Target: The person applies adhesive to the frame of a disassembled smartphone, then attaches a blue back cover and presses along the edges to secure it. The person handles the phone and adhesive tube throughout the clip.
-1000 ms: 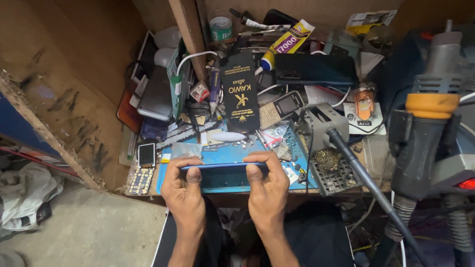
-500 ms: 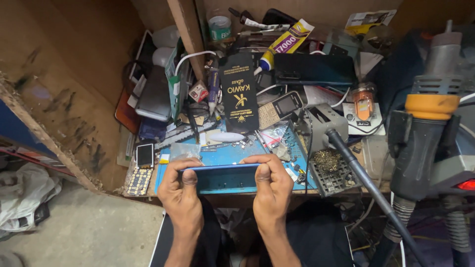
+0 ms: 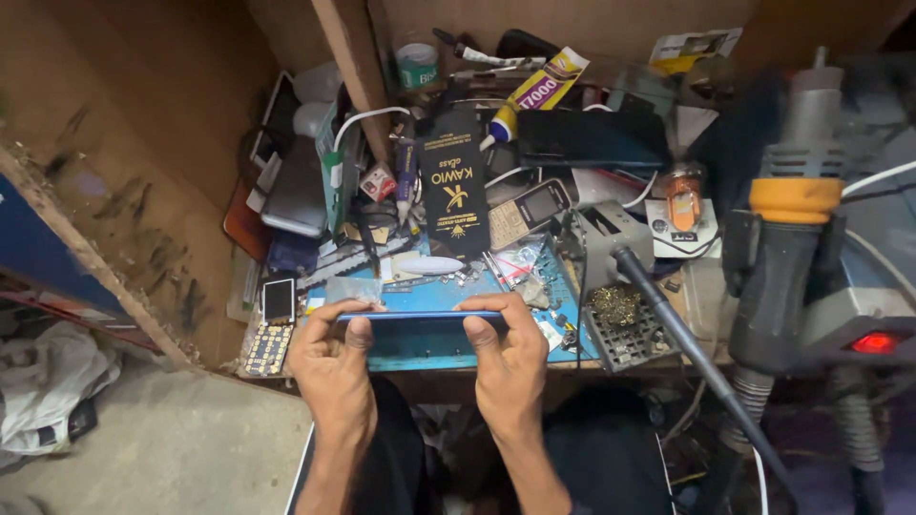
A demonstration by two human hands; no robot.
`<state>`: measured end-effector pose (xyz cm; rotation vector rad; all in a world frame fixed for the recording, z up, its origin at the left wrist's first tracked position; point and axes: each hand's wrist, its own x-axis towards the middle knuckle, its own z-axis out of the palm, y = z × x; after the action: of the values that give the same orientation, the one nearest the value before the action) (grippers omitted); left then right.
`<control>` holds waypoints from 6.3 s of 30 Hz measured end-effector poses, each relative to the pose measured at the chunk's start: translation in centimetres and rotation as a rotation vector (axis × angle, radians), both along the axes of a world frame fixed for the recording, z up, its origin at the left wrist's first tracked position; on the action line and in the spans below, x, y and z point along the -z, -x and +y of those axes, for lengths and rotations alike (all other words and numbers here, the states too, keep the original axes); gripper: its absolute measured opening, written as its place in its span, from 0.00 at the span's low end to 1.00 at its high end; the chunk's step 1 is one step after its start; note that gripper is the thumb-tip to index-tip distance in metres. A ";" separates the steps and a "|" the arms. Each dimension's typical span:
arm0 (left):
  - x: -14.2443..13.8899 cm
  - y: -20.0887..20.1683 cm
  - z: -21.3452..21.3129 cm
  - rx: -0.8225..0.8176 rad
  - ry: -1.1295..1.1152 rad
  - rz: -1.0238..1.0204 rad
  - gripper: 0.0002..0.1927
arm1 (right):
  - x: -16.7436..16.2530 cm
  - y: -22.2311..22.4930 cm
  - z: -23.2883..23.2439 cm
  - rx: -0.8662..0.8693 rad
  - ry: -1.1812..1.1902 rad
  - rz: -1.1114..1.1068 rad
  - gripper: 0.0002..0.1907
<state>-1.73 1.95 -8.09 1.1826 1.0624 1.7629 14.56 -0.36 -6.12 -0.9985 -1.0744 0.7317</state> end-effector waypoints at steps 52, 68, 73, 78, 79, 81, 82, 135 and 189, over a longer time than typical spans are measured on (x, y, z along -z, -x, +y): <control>-8.9 -6.0 -2.6 0.154 -0.244 0.336 0.09 | -1.4 -0.2 -1.4 0.036 -0.031 -0.080 0.10; -7.2 -6.5 -3.5 0.171 -0.195 0.174 0.17 | -6.6 -0.1 -3.3 0.012 -0.183 -0.091 0.29; -6.6 -6.3 -3.6 0.164 -0.189 0.161 0.18 | -6.2 0.4 -3.2 0.034 -0.187 -0.092 0.29; -6.3 -6.3 -3.4 0.161 -0.182 0.137 0.17 | -5.2 0.3 -2.9 0.066 -0.188 -0.103 0.29; -6.3 -6.3 -3.4 0.170 -0.174 0.126 0.17 | -5.1 0.3 -2.8 0.069 -0.184 -0.108 0.29; -6.3 -6.3 -3.4 0.187 -0.158 0.100 0.16 | -5.0 0.2 -2.8 0.074 -0.174 -0.121 0.29; -6.4 -6.2 -3.4 0.189 -0.159 0.102 0.16 | -4.9 0.0 -2.7 0.042 -0.182 -0.120 0.29; -7.1 -2.9 1.0 0.088 0.202 0.520 0.11 | -0.3 1.2 -0.8 -0.255 0.100 0.235 0.27; -5.3 -3.6 0.6 0.175 0.106 0.357 0.18 | -0.1 1.5 -0.5 -0.217 0.098 0.260 0.25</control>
<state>1.91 2.58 -2.75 1.5097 1.1987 1.3749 13.08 -0.90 -6.04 -0.8489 -0.9337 1.0697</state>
